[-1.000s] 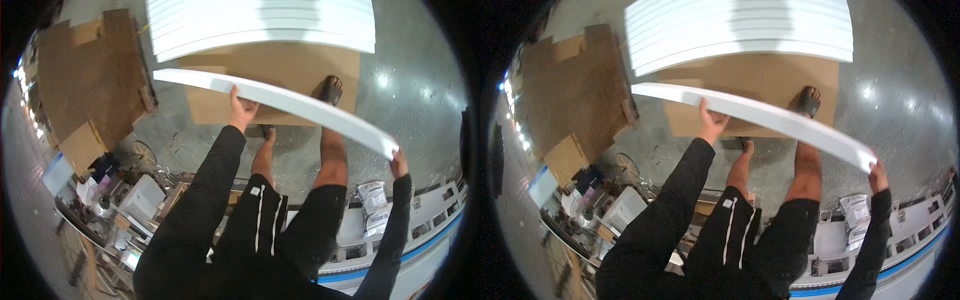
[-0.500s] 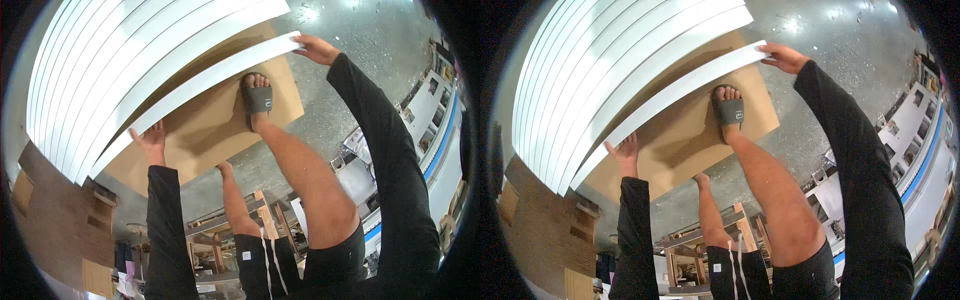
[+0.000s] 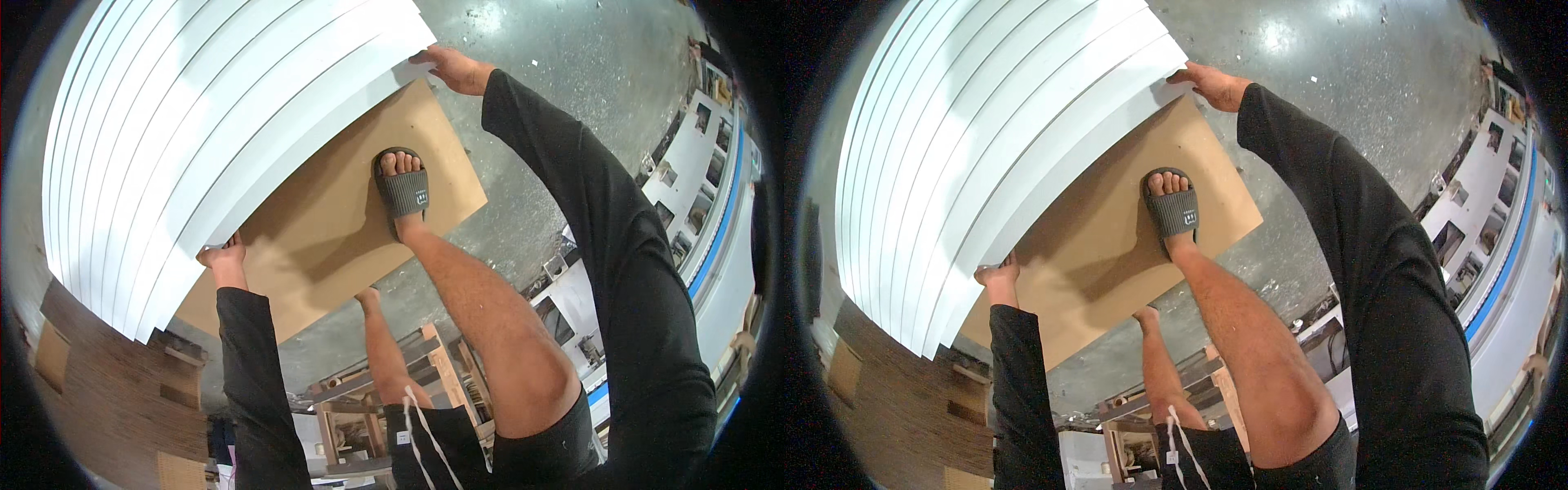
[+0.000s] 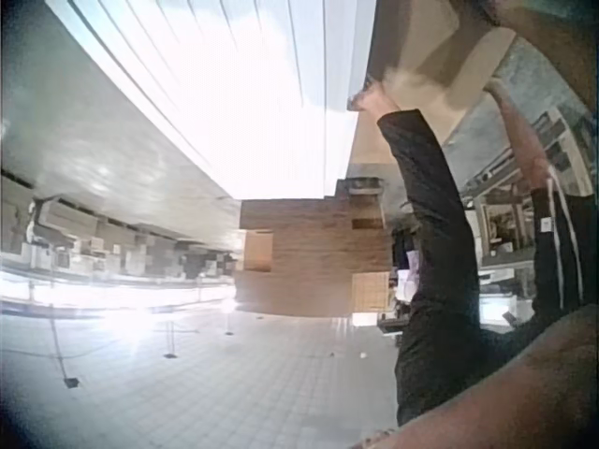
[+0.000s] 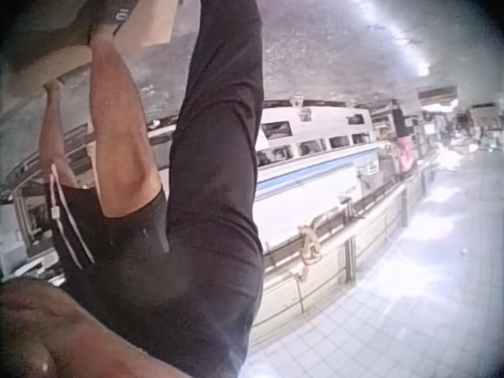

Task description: Arranging and examining white boards in a furniture manufacturing facility.

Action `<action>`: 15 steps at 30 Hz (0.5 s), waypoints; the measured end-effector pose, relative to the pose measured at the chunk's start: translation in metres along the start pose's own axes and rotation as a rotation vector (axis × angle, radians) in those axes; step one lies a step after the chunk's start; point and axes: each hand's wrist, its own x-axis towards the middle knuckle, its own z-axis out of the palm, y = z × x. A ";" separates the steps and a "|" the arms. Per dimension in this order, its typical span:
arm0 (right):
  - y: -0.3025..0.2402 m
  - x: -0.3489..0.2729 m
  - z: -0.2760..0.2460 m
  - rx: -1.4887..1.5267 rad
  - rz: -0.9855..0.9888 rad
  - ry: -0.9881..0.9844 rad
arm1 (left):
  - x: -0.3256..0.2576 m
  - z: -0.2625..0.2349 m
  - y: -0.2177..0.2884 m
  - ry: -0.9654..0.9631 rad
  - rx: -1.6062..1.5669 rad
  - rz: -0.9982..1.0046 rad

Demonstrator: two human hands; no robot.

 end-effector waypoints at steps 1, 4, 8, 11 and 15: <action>0.002 0.004 0.008 -0.037 -0.002 -0.004 | 0.002 -0.004 0.006 0.017 0.011 0.008; 0.003 0.009 0.021 -0.102 -0.005 -0.001 | 0.005 -0.006 0.023 0.035 0.089 0.059; 0.010 0.024 -0.008 -0.231 0.015 -0.020 | -0.008 0.003 -0.005 -0.003 0.008 0.011; 0.010 0.029 -0.001 -0.225 0.009 -0.034 | 0.012 -0.011 0.003 0.006 -0.050 0.003; 0.008 0.034 0.008 -0.232 0.014 -0.065 | 0.036 -0.023 0.018 -0.001 -0.057 -0.022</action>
